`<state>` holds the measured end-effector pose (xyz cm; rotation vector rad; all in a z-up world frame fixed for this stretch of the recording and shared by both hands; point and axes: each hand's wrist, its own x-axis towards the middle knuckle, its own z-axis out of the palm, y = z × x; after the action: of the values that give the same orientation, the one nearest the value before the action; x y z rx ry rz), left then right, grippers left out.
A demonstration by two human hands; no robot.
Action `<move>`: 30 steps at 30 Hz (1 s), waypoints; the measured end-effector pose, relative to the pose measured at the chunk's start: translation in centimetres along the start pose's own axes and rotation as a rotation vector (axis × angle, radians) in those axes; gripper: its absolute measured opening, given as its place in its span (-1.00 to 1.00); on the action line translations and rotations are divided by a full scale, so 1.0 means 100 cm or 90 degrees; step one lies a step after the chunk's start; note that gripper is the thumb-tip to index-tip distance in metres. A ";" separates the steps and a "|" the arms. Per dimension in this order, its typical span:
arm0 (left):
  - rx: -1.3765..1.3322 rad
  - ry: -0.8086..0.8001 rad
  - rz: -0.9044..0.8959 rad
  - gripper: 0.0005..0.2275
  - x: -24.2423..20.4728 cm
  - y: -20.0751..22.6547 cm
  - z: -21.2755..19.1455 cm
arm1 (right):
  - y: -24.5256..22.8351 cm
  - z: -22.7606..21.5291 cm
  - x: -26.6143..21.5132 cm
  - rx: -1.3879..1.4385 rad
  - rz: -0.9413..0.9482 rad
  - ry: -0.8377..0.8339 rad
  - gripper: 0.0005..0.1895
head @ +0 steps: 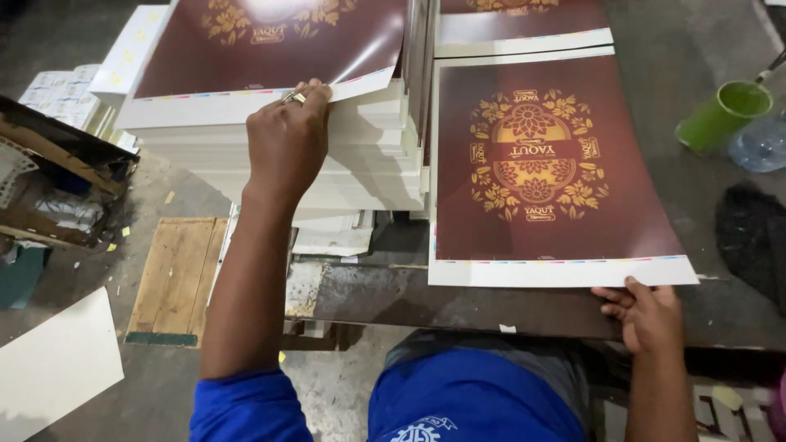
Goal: The person repeatedly picks up printed sheets from a stack on the left and places them onto a growing pile on the right. The sheets feature a maroon and gold design with the text 'YAQOUT'. The person aligns the sheets as they stack them.
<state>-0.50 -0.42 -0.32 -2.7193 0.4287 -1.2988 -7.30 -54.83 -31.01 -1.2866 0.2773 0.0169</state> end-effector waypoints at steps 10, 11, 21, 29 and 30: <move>-0.056 0.104 0.040 -0.84 -0.020 0.078 -0.042 | 0.009 -0.001 -0.019 0.005 0.103 0.049 -0.37; -0.168 0.113 0.075 -0.82 -0.020 0.101 -0.050 | -0.002 0.020 -0.025 -0.008 0.089 0.006 -0.37; -0.534 -0.067 0.098 -0.64 -0.035 0.233 -0.086 | -0.078 0.154 -0.058 0.207 0.034 -0.240 -0.46; -0.825 -0.071 0.007 -0.87 -0.114 0.270 -0.105 | 0.008 -0.015 0.056 -0.070 -0.102 -0.165 -0.70; -0.787 -0.064 -0.011 -0.87 -0.127 0.280 -0.106 | 0.058 -0.073 0.073 -0.040 -0.158 -0.316 -0.70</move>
<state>-22.16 -23.14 -8.95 -3.6365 1.6510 -1.0499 -2.61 -61.11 -39.83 -1.3270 -0.3108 0.1319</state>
